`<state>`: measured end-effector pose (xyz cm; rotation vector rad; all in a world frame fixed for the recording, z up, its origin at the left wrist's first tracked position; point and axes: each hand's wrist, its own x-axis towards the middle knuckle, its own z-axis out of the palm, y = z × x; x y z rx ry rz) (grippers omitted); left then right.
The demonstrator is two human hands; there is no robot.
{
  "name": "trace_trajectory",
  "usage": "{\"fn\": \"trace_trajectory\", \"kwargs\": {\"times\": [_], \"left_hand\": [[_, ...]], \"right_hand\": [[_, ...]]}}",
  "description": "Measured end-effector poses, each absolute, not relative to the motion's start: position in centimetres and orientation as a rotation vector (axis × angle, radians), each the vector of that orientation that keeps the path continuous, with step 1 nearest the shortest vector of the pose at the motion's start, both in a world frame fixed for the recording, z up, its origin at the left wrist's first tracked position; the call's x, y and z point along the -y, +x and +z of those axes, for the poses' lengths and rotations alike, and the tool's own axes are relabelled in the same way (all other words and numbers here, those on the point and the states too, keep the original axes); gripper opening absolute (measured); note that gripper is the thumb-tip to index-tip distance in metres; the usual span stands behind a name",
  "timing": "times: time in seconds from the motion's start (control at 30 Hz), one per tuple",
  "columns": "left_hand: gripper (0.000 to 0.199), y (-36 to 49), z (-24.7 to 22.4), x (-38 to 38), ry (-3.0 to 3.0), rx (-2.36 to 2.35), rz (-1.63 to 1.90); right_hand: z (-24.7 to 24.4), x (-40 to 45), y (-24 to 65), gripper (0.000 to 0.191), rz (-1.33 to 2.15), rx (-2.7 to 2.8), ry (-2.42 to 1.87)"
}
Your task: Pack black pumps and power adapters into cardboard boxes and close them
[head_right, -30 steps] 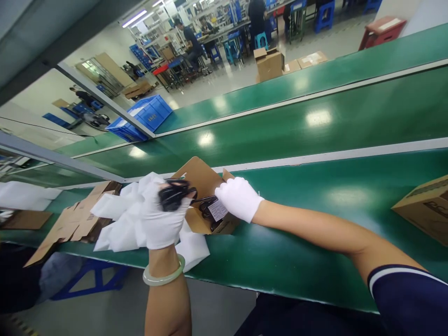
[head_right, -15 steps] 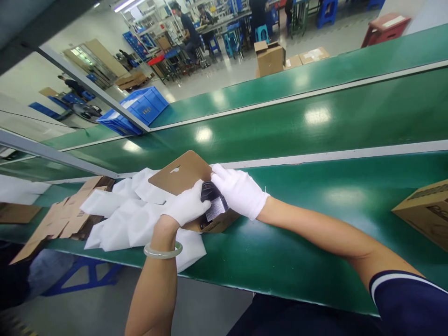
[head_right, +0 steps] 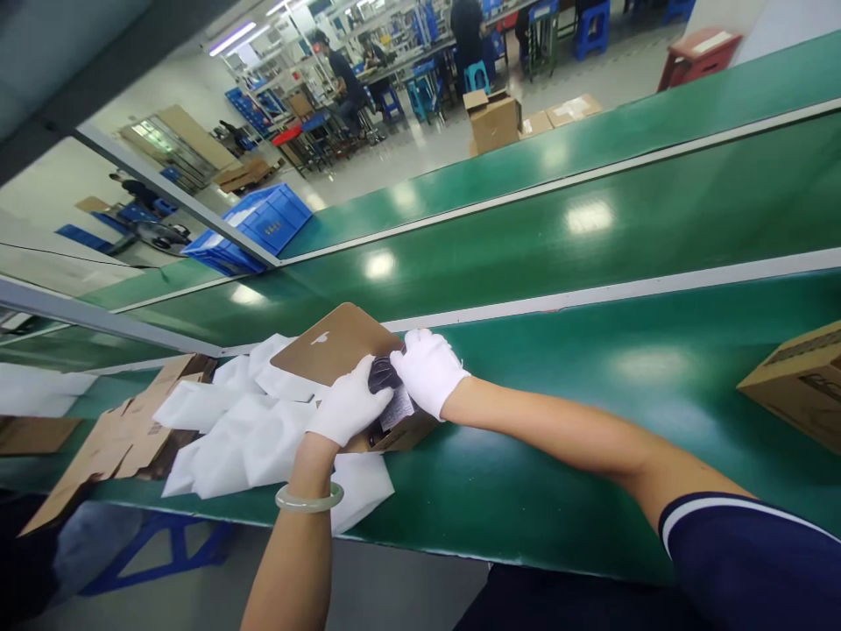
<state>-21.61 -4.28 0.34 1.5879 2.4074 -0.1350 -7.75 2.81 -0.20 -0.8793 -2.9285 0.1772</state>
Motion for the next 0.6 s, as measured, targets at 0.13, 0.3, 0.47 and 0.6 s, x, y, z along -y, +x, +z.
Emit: {"fn": "trace_trajectory", "kwargs": {"times": [0.13,0.3,0.47,0.6], "left_hand": [[0.027,-22.1,-0.2,4.9,1.618,-2.382,-0.03],[0.037,-23.1,-0.4,5.0,1.627,-2.366,-0.04],[0.03,-23.6,-0.3,4.7,1.6,-2.383,-0.074],[0.02,-23.6,-0.3,4.1,1.578,-2.37,-0.138]], "right_hand": [[0.0,-2.5,-7.7,0.027,0.285,2.836,-0.922],[-0.9,-2.8,-9.5,0.018,0.417,2.884,-0.749],[-3.4,-2.8,-9.0,0.023,0.411,2.784,-0.655],[-4.7,-0.9,-6.8,0.035,0.192,2.583,-0.616]]}}
